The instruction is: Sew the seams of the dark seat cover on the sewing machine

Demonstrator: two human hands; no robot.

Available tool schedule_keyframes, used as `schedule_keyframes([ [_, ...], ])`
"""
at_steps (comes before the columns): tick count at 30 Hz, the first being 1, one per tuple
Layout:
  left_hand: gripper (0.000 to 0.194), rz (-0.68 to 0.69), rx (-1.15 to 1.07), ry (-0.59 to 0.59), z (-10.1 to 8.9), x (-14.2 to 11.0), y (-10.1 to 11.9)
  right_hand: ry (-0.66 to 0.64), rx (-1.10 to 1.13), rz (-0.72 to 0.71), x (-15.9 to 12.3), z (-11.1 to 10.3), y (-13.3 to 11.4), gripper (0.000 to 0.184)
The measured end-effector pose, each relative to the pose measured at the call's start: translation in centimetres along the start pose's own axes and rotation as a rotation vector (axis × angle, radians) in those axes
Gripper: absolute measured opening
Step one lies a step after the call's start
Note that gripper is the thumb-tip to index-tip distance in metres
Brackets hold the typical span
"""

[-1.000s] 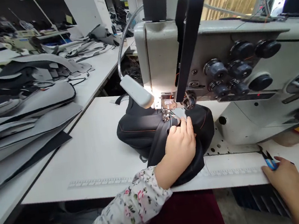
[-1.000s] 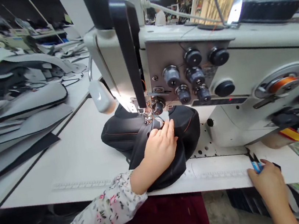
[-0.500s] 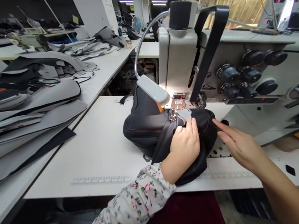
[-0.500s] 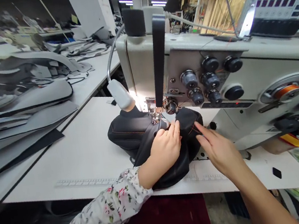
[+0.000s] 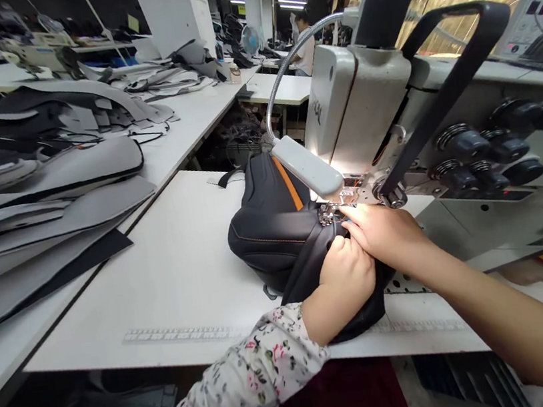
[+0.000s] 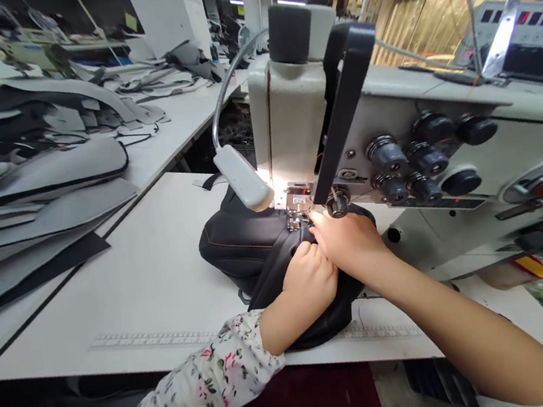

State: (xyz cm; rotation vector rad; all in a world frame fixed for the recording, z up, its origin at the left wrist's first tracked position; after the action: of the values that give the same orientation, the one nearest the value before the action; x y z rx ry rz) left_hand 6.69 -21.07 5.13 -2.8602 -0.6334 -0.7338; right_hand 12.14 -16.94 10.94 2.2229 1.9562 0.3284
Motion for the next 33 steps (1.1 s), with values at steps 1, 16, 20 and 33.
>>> schedule_keyframes([
  [1, 0.028, -0.006, -0.010, -0.006, 0.1, 0.0, 0.0, 0.008, 0.018, -0.001, 0.5, 0.0, -0.3, 0.033],
  [16, 0.053, -0.131, -0.485, 0.037, -2.3, -1.6, -2.4, 0.428, 0.754, 0.259, -8.5, 4.7, 7.8, 0.040],
  [20, 0.055, -0.115, -0.506, 0.044, -2.1, -1.7, -2.5, 0.359, 0.883, 0.222, -8.3, 6.7, 5.9, 0.035],
  [33, 0.044, 0.132, -0.455, -0.048, -2.0, -3.0, -1.5, 0.325, 1.094, 0.332, -7.4, 10.5, 5.7, 0.038],
])
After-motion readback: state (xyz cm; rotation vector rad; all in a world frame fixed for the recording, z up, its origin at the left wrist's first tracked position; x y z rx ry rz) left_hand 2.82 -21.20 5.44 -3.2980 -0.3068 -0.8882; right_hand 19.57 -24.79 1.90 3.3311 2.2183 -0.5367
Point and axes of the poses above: each hand's wrist, its own x-axis towards the middle knuckle, its own z-axis out of the palm, y = z × x, the point moved 8 cm from there along x, towards the middle knuckle, and after that the axes turned 6 degrees about -x, right-handed, at the moved point
